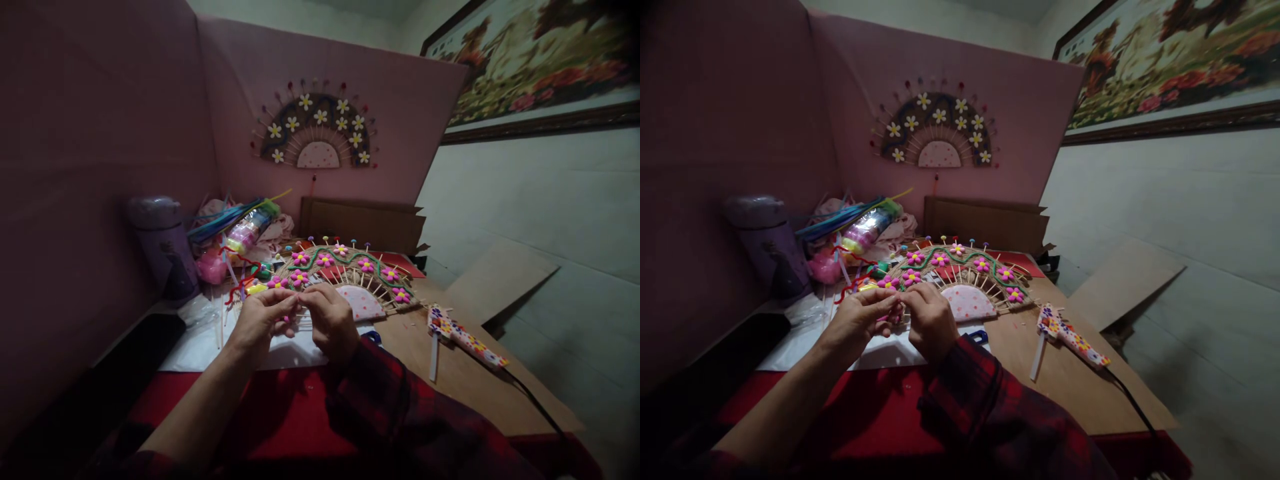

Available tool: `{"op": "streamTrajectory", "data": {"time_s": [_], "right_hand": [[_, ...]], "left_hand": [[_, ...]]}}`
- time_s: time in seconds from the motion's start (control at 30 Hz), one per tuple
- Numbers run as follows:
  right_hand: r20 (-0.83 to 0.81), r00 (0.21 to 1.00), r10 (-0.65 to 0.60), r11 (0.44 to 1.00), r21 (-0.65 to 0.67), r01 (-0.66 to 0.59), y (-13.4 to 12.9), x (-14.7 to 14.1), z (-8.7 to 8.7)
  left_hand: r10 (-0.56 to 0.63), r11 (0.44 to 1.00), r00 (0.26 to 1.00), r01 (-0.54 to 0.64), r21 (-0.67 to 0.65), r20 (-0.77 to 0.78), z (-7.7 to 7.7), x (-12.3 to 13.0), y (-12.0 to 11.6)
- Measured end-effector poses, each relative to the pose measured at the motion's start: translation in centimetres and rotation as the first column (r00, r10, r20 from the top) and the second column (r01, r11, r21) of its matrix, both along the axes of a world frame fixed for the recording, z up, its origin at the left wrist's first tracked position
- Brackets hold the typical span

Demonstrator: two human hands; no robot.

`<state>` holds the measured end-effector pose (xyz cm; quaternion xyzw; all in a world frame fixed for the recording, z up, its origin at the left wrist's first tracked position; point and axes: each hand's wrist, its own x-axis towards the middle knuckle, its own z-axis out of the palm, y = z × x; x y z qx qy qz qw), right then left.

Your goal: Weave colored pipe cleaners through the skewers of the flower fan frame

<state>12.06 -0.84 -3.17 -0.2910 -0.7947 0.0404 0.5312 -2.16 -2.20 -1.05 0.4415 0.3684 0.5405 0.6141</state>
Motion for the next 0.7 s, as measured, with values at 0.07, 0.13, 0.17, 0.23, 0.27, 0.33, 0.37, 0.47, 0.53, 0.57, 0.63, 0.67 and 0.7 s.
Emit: {"op": "streamTrajectory", "data": {"time_s": [0.07, 0.13, 0.17, 0.23, 0.27, 0.33, 0.37, 0.47, 0.53, 0.57, 0.63, 0.67, 0.7], "right_hand": [[-0.170, 0.984, 0.058, 0.976, -0.196, -0.091, 0.1, -0.3, 0.1], [-0.355, 0.932, 0.076, 0.892, -0.393, -0.223, 0.2, -0.5, 0.3], [-0.427, 0.901, 0.082, 0.836, -0.462, -0.295, 0.3, -0.6, 0.4], [-0.524, 0.846, 0.099, 0.740, -0.529, -0.415, 0.3, -0.7, 0.8], [-0.554, 0.826, 0.105, 0.709, -0.540, -0.453, 0.3, -0.7, 1.0], [-0.598, 0.794, 0.110, 0.670, -0.545, -0.504, 0.3, -0.6, 1.3], [-0.616, 0.780, 0.112, 0.654, -0.545, -0.525, 0.2, -0.5, 1.3], [-0.652, 0.747, 0.130, 0.598, -0.549, -0.584, 0.3, -0.3, 1.4], [-0.668, 0.731, 0.137, 0.561, -0.556, -0.613, 0.4, -0.2, 1.3], [-0.671, 0.729, 0.138, 0.547, -0.562, -0.621, 0.5, -0.2, 1.3], [-0.669, 0.731, 0.132, 0.532, -0.575, -0.622, 0.6, -0.2, 1.3], [-0.667, 0.734, 0.129, 0.531, -0.579, -0.619, 0.6, -0.2, 1.3], [-0.665, 0.736, 0.129, 0.529, -0.582, -0.618, 0.6, -0.2, 1.3]], "left_hand": [[0.023, 1.000, 1.000, -0.023, -0.002, -0.016, 0.1, 0.0, 0.0], [0.041, 0.999, 0.999, -0.041, 0.010, -0.031, 0.2, 0.2, 0.0], [0.043, 0.999, 0.998, -0.043, 0.015, -0.035, 0.3, 0.2, 0.0], [0.044, 0.999, 0.998, -0.043, 0.015, -0.037, 0.4, 0.3, -0.1], [0.041, 0.999, 0.998, -0.041, 0.011, -0.039, 0.4, 0.3, -0.1], [0.033, 0.999, 0.999, -0.033, 0.016, -0.041, 0.5, 0.3, -0.2], [0.032, 0.999, 0.999, -0.031, 0.027, -0.042, 0.4, 0.3, -0.2], [0.021, 0.997, 0.999, -0.018, 0.069, -0.046, 0.4, 0.2, -0.2], [0.022, 0.996, 0.998, -0.017, 0.085, -0.056, 0.3, 0.1, -0.2], [0.025, 0.996, 0.998, -0.020, 0.091, -0.063, 0.4, 0.1, -0.2], [0.040, 0.995, 0.997, -0.033, 0.097, -0.072, 0.4, 0.1, -0.2], [0.047, 0.995, 0.996, -0.040, 0.096, -0.074, 0.4, 0.0, -0.1], [0.052, 0.995, 0.996, -0.046, 0.090, -0.074, 0.4, 0.0, -0.1]]}}
